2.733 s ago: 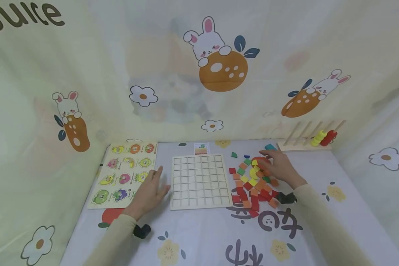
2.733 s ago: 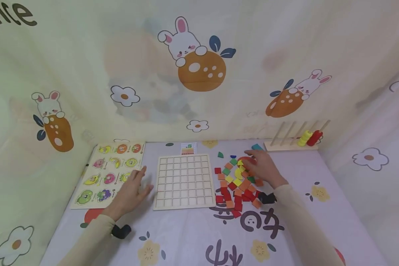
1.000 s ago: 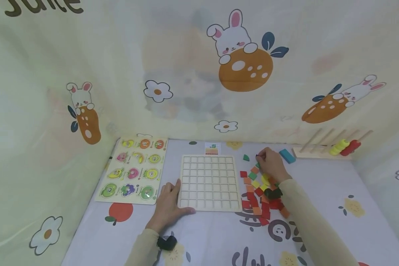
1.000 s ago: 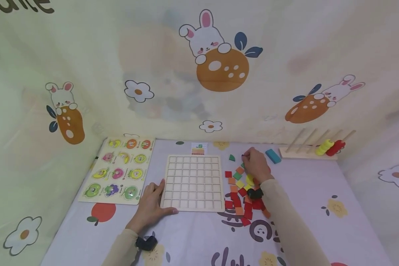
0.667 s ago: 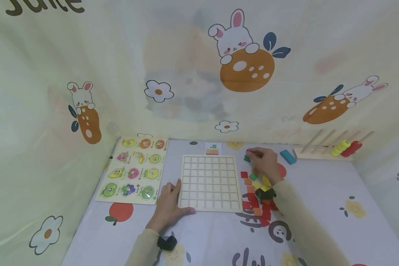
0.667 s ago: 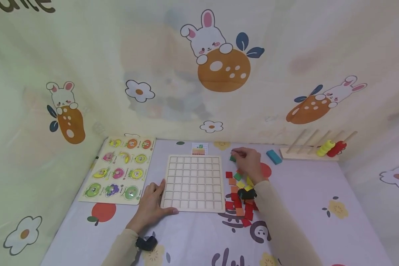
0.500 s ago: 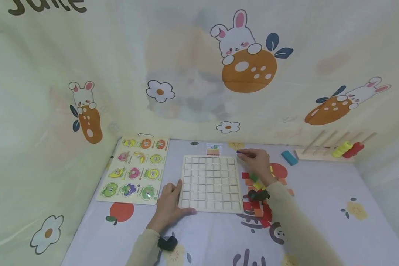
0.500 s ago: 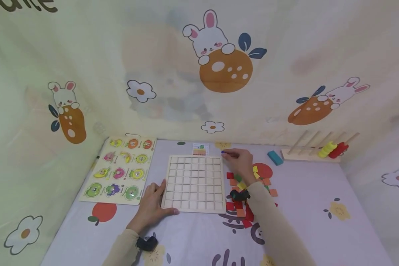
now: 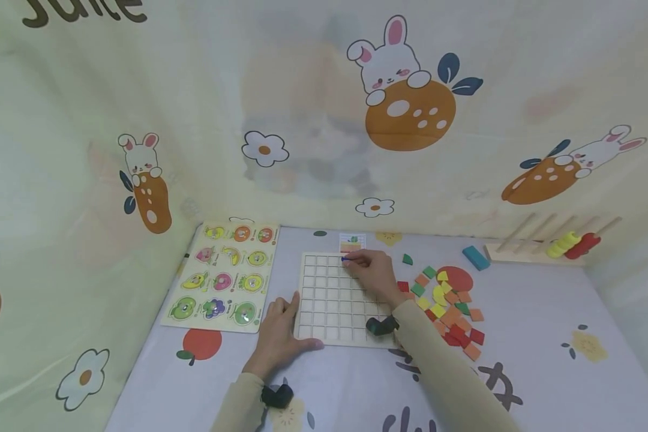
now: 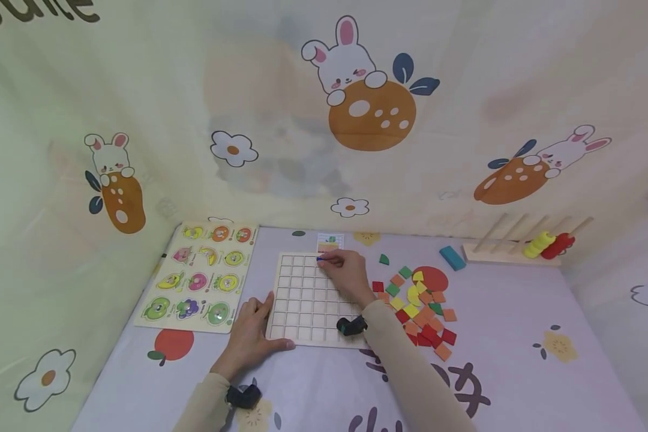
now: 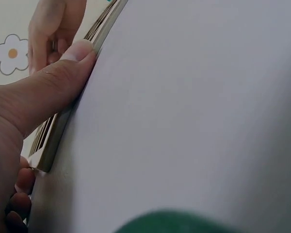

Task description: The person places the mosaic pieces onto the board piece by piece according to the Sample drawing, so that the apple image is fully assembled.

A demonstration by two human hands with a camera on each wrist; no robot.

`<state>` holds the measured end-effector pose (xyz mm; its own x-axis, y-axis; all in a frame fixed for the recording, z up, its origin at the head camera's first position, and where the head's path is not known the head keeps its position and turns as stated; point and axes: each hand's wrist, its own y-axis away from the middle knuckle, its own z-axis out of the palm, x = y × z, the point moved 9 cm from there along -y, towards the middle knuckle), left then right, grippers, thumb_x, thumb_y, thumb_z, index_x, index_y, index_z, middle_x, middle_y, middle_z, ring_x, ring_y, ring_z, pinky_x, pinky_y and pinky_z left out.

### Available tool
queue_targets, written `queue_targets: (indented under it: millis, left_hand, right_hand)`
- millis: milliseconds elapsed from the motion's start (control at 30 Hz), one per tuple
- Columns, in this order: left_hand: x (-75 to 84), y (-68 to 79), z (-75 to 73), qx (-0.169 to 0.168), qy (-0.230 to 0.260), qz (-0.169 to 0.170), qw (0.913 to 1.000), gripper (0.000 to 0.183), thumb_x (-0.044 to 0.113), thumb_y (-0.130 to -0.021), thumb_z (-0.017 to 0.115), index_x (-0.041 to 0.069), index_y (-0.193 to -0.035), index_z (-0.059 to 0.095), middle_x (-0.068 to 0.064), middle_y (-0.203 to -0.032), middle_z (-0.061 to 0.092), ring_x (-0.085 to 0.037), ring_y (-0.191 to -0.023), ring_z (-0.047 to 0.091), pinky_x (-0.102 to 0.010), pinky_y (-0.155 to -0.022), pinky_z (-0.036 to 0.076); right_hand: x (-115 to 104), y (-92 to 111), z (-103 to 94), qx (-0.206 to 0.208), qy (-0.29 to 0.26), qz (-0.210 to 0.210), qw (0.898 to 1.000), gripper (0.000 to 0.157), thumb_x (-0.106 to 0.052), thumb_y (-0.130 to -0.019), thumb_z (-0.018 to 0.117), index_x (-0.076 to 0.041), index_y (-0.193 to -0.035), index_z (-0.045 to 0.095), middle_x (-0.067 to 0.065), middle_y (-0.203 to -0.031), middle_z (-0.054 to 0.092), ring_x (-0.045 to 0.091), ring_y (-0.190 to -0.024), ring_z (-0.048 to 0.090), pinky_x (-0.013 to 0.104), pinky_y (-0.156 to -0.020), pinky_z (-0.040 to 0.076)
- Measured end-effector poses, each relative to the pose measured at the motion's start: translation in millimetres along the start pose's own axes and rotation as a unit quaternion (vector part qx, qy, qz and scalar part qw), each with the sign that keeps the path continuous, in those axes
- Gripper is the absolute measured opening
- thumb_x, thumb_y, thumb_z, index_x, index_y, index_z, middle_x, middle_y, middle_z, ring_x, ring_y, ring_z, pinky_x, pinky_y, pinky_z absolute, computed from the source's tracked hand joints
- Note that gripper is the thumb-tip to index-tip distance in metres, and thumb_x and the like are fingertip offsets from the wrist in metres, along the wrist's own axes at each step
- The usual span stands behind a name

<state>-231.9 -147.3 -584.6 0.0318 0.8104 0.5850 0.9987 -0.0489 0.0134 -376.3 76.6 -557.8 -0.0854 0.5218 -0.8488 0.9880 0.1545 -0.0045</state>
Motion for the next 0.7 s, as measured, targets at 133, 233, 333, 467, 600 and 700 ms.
queue_targets:
  millis: [133, 233, 333, 467, 600, 700]
  left_hand:
    - [-0.3, 0.2, 0.4, 0.002, -0.003, 0.001, 1.0, 0.13, 0.068, -0.063, 0.094, 0.008, -0.164, 0.038, 0.002, -0.101, 0.037, -0.011, -0.089, 0.033, -0.025, -0.073, 0.032]
    - [-1.1, 0.0, 0.2, 0.006, 0.0, -0.001, 1.0, 0.13, 0.067, -0.062, 0.094, 0.008, -0.164, 0.038, 0.002, -0.101, 0.037, -0.012, -0.088, 0.033, -0.025, -0.073, 0.033]
    - [-2.5, 0.0, 1.6, 0.006, -0.001, -0.005, 1.0, 0.13, 0.068, -0.062, 0.094, 0.01, -0.164, 0.038, 0.002, -0.101, 0.037, -0.012, -0.088, 0.033, -0.025, -0.072, 0.032]
    - [-2.8, 0.0, 4.5, 0.0, -0.004, -0.005, 1.0, 0.13, 0.07, -0.063, 0.093, 0.011, -0.165, 0.037, 0.002, -0.101, 0.036, -0.012, -0.088, 0.033, -0.025, -0.072, 0.031]
    - [-1.9, 0.1, 2.4, 0.004, -0.007, -0.006, 1.0, 0.13, 0.069, -0.063, 0.093, 0.011, -0.164, 0.039, 0.002, -0.101, 0.037, -0.013, -0.088, 0.033, -0.026, -0.072, 0.031]
    - [-1.2, -0.1, 0.8, 0.007, -0.01, -0.005, 0.9999, 0.129, 0.069, -0.062, 0.093, 0.01, -0.164, 0.039, 0.002, -0.101, 0.037, -0.012, -0.088, 0.033, -0.026, -0.073, 0.031]
  right_hand:
    - [-2.4, 0.9, 17.8, -0.004, 0.002, -0.013, 1.0, 0.014, -0.025, -0.096, 0.08, -0.019, -0.109, 0.083, -0.001, -0.099, 0.077, 0.016, -0.086, 0.066, 0.03, -0.079, 0.051]
    - [-3.2, 2.0, 27.0, -0.007, 0.017, -0.01, 1.0, 0.013, -0.026, -0.094, 0.082, -0.021, -0.106, 0.084, -0.002, -0.095, 0.074, 0.018, -0.084, 0.061, 0.032, -0.077, 0.047]
    - [-2.5, 2.8, 31.7, -0.008, 0.041, -0.003, 0.999, 0.013, -0.027, -0.093, 0.084, -0.023, -0.105, 0.084, -0.004, -0.092, 0.073, 0.018, -0.083, 0.058, 0.033, -0.075, 0.044]
    - [1.1, 3.4, 32.9, -0.008, 0.063, 0.011, 0.998, 0.012, -0.03, -0.091, 0.085, -0.024, -0.102, 0.085, -0.006, -0.09, 0.073, 0.018, -0.083, 0.057, 0.033, -0.074, 0.043]
    - [1.5, 3.4, 35.0, -0.02, 0.064, 0.015, 0.998, 0.014, -0.032, -0.09, 0.086, -0.023, -0.101, 0.084, -0.006, -0.091, 0.074, 0.017, -0.083, 0.058, 0.033, -0.074, 0.044]
    - [-0.3, 3.0, 35.4, -0.025, 0.065, 0.013, 0.997, 0.017, -0.034, -0.09, 0.087, -0.022, -0.101, 0.083, -0.006, -0.09, 0.075, 0.017, -0.082, 0.06, 0.033, -0.074, 0.045]
